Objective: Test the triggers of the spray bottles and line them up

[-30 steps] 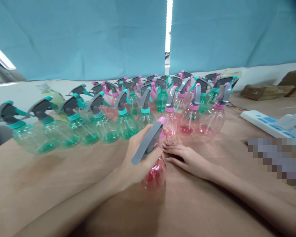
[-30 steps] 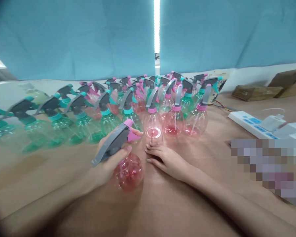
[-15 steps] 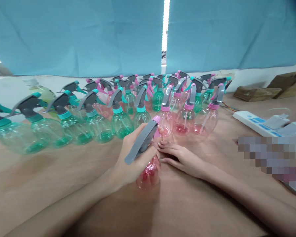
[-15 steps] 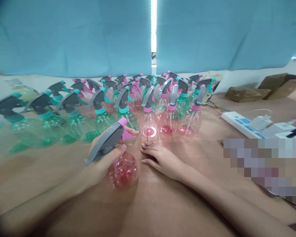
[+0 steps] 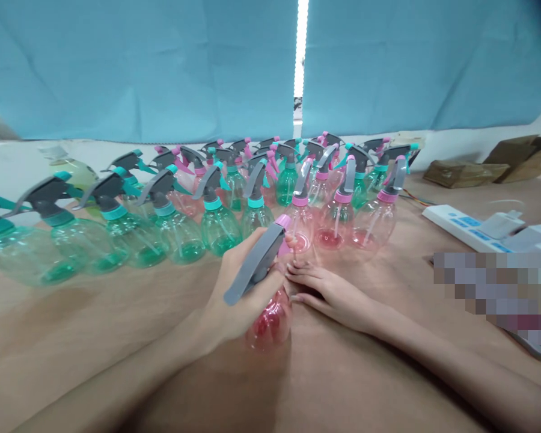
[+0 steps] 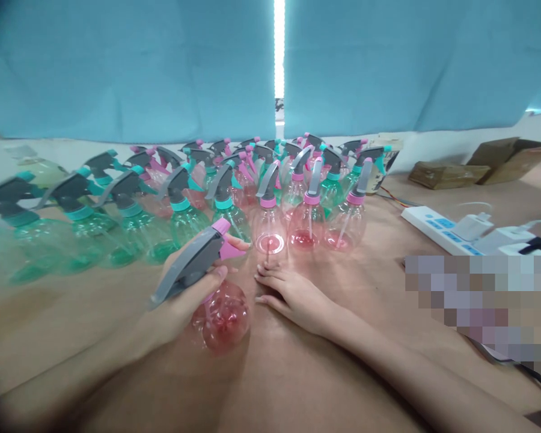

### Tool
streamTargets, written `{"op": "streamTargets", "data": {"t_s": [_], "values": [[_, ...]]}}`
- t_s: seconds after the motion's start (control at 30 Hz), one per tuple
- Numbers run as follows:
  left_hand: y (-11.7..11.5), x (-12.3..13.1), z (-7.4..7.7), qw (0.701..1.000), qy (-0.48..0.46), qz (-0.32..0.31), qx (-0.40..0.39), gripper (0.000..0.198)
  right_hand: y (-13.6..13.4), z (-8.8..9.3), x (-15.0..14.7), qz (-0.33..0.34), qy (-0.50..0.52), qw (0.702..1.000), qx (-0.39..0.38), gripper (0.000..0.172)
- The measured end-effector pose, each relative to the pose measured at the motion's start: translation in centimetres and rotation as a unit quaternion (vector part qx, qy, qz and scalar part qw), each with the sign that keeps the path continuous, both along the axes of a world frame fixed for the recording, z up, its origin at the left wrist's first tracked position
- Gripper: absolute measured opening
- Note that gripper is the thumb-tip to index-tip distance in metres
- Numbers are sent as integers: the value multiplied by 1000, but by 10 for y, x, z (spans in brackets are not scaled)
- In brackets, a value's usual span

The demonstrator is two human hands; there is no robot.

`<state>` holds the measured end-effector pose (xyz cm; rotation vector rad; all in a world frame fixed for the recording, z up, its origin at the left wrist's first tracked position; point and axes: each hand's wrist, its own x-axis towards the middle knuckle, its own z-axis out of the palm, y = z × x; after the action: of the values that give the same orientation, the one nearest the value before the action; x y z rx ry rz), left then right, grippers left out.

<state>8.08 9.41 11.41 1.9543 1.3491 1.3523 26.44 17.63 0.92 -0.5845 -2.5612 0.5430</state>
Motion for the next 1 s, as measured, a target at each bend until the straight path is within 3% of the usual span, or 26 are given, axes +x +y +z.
{"op": "streamTargets", "data": {"t_s": [0.27, 1.0], "values": [[2, -3, 2, 998, 55, 0, 13, 10, -1, 1, -1, -1, 6, 1000, -2, 39], [15, 3, -11, 999, 34, 17, 25, 6, -3, 5, -1, -3, 3, 1000, -9, 36]]}}
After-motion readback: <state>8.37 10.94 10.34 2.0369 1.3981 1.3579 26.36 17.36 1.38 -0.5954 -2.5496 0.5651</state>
